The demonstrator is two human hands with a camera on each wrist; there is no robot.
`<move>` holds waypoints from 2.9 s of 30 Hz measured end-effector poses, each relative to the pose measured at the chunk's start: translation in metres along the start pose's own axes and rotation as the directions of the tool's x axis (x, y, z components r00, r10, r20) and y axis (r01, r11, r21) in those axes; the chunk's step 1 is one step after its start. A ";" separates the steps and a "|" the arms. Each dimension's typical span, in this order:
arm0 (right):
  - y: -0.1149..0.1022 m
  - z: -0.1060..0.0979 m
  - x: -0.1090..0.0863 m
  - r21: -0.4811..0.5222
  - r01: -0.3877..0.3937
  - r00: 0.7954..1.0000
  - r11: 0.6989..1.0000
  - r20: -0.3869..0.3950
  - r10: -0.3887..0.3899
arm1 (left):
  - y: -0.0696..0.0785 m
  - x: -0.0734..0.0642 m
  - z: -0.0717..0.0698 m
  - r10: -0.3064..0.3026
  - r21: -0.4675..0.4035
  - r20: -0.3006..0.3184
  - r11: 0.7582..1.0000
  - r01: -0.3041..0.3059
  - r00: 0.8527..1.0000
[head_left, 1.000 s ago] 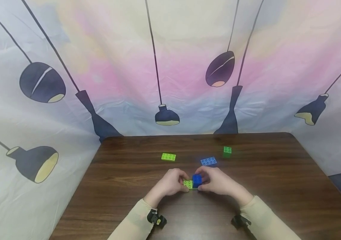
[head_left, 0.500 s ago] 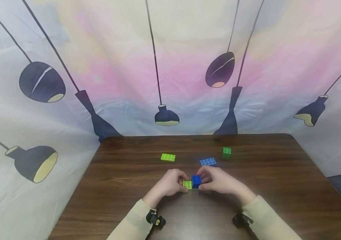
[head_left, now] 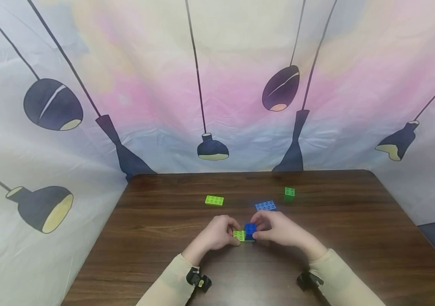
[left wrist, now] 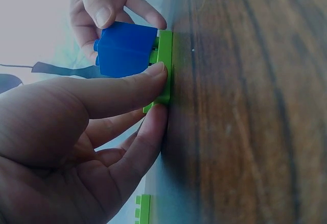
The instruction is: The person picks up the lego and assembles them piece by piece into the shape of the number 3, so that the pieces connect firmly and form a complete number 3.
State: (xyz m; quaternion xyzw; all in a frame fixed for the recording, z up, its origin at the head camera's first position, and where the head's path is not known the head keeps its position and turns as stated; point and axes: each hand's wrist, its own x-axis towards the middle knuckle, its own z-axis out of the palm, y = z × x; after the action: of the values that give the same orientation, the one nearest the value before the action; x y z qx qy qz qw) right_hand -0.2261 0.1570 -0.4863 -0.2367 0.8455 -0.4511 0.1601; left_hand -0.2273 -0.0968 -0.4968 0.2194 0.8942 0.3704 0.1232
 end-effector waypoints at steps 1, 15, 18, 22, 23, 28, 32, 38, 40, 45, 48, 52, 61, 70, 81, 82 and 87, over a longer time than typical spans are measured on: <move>-0.001 0.000 0.000 -0.004 -0.005 1.000 1.000 -0.003 0.005 | 0.000 0.000 0.000 0.003 0.001 0.000 1.000 -0.003 1.000; 0.001 0.003 0.001 -0.039 -0.026 0.999 0.999 -0.043 0.024 | 0.001 -0.001 0.000 -0.018 0.002 0.002 1.000 0.018 1.000; 0.002 0.004 0.001 -0.043 -0.017 0.998 0.999 -0.054 0.015 | 0.001 -0.001 0.000 -0.014 0.001 0.002 1.000 0.014 1.000; 0.004 0.004 0.001 -0.050 -0.011 0.998 0.999 -0.060 0.008 | 0.001 -0.001 0.000 -0.009 -0.003 0.003 1.000 0.009 1.000; 0.004 0.005 0.001 -0.050 -0.011 0.998 0.999 -0.062 0.008 | 0.001 -0.001 0.001 -0.006 -0.003 0.003 1.000 0.006 1.000; 0.007 0.005 0.001 -0.050 -0.009 0.998 0.999 -0.066 0.006 | 0.000 -0.001 0.001 -0.010 0.000 0.005 1.000 0.010 1.000; 0.007 0.004 0.002 -0.063 -0.008 0.997 0.998 -0.074 0.003 | 0.000 0.000 0.001 -0.019 0.002 0.004 1.000 0.019 1.000; 0.002 0.004 0.002 -0.063 -0.009 0.996 0.998 -0.084 0.003 | 0.001 0.001 0.001 -0.018 0.000 -0.001 1.000 0.018 1.000; 0.001 0.005 0.002 -0.055 -0.009 0.997 0.998 -0.083 0.005 | 0.001 0.001 0.000 -0.020 0.001 0.000 1.000 0.020 1.000; 0.000 0.005 0.002 -0.059 -0.014 0.997 0.998 -0.083 0.009 | 0.002 0.001 0.001 -0.028 0.003 0.003 1.000 0.028 1.000; 0.000 0.006 0.002 -0.064 -0.016 0.997 0.998 -0.080 0.011 | 0.002 0.000 0.001 -0.029 0.000 0.002 1.000 0.029 1.000; -0.003 0.006 0.001 -0.076 -0.027 0.996 0.997 -0.085 0.020 | 0.002 0.000 0.001 -0.026 -0.002 0.001 1.000 0.026 1.000; -0.012 0.011 -0.002 -0.094 -0.050 0.994 0.994 -0.104 0.040 | 0.000 -0.001 0.001 -0.008 -0.001 -0.004 1.000 0.008 1.000; -0.015 0.012 -0.001 -0.096 -0.059 0.991 0.994 -0.125 0.046 | 0.002 -0.002 -0.001 -0.008 0.000 -0.004 1.000 0.008 1.000; -0.010 0.013 0.001 -0.081 -0.069 0.991 0.994 -0.120 0.059 | 0.001 -0.003 -0.001 -0.014 -0.003 -0.004 1.000 0.014 1.000; -0.009 0.013 0.001 -0.078 -0.066 0.992 0.995 -0.117 0.057 | 0.001 -0.002 0.000 -0.011 -0.004 -0.005 1.000 0.011 1.000; -0.006 0.011 0.001 -0.086 -0.045 0.994 0.995 -0.108 0.036 | 0.002 -0.001 0.000 0.001 -0.004 -0.006 1.000 -0.001 1.000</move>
State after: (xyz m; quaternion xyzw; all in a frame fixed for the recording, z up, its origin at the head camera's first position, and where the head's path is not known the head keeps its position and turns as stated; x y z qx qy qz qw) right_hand -0.2198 0.1458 -0.4870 -0.2021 0.8766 -0.4216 0.1135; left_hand -0.2255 -0.0962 -0.4951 0.2184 0.8937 0.3728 0.1207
